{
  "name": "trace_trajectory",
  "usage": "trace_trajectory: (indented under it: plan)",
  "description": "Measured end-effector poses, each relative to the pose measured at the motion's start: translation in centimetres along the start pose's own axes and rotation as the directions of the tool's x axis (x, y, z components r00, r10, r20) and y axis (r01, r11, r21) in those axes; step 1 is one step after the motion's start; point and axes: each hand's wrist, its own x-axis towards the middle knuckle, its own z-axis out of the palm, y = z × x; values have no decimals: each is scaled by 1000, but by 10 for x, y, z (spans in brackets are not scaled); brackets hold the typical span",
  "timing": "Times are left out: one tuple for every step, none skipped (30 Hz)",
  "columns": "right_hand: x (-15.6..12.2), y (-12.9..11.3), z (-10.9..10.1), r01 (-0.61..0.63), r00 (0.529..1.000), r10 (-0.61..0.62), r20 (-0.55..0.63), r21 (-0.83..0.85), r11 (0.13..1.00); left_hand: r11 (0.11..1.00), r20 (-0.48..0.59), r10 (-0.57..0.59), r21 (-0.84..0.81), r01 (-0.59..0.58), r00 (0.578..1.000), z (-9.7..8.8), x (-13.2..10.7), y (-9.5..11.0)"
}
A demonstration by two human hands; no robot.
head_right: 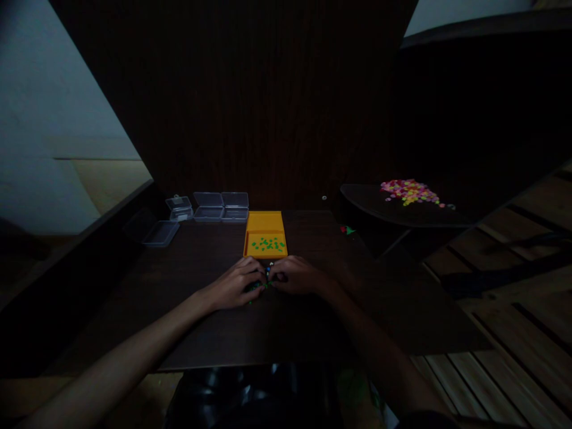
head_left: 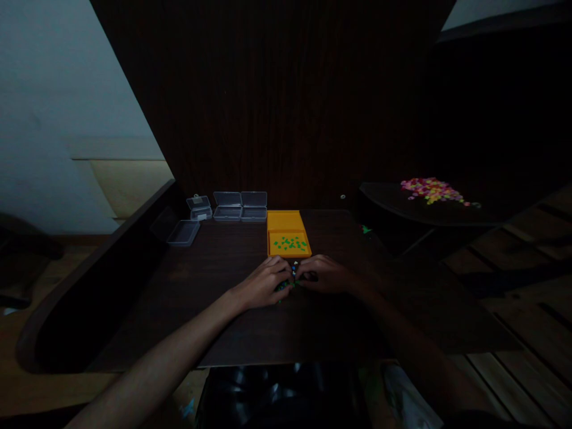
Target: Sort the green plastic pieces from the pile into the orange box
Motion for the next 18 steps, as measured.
trace_trajectory:
  plan:
    - [0, 0, 0, -6, 1000, 6, 2, 1, 1000, 1000, 1, -2, 0, 2, 1000, 0, 0, 0]
    - [0, -1, 0, -13, 1000, 13, 7, 5, 1000, 1000, 1, -4, 0, 4, 1000, 0, 0, 0]
    - [1, -1, 0, -25, 1000, 25, 11, 11, 1000, 1000, 1, -5, 0, 5, 1000, 0, 0, 0]
    - [1, -1, -1, -41, 999, 41, 11, 17, 999, 1000, 0, -6, 2, 6, 1000, 0, 0, -1]
    - [1, -2, -1, -58, 998, 58, 10, 22, 998, 1000, 0, -7, 4, 7, 1000, 1, 0, -1]
    - [1, -2, -1, -72, 997, 71, 12, 27, 997, 1000, 2, -6, 7, 6, 1000, 1, 0, -1]
    - [1, -2, -1, -84, 996, 83, 13, 31, 996, 1000, 5, -5, 10, 5, 1000, 1, 0, -1]
    - [2, -3, -2, -93, 996, 92, 15, 36, 995, 1000, 9, -3, 12, 3, 1000, 0, 0, -1]
    - [2, -3, -2, -97, 995, 96, 21, 42, 994, 1000, 13, -3, 13, 3, 1000, 0, 0, -1]
    - [2, -3, -2, -100, 995, 98, 30, 49, 994, 1000, 16, -4, 13, 4, 1000, 0, 0, -1]
    - [2, -2, -2, -103, 994, 101, 38, 56, 993, 1000, 16, -6, 12, 5, 1000, 0, 0, -1]
    - [2, -2, -2, -106, 994, 104, 44, 65, 992, 1000, 15, -7, 11, 7, 1000, 0, 0, 0]
    - [2, -1, -3, -106, 994, 103, 45, 76, 991, 1000, 14, -6, 8, 6, 1000, 0, 0, 0]
    - [2, 0, -3, -102, 994, 98, 43, 91, 991, 1000, 13, -6, 6, 6, 1000, -1, 1, 0]
    - [2, 2, -3, -96, 995, 92, 39, 110, 989, 1000, 14, -4, 4, 4, 1000, -1, 1, 0]
    - [1, 3, -4, -94, 995, 90, 33, 134, 987, 1000, 15, -2, 3, 2, 1000, -1, 1, 1]
    - [1, 5, -4, -96, 995, 93, 26, 161, 982, 1000, 19, -2, 2, 2, 1000, -2, 1, 1]
    - [1, 6, -5, -103, 995, 101, 20, 190, 976, 1000, 24, -1, 3, 1, 1000, -2, 2, 2]
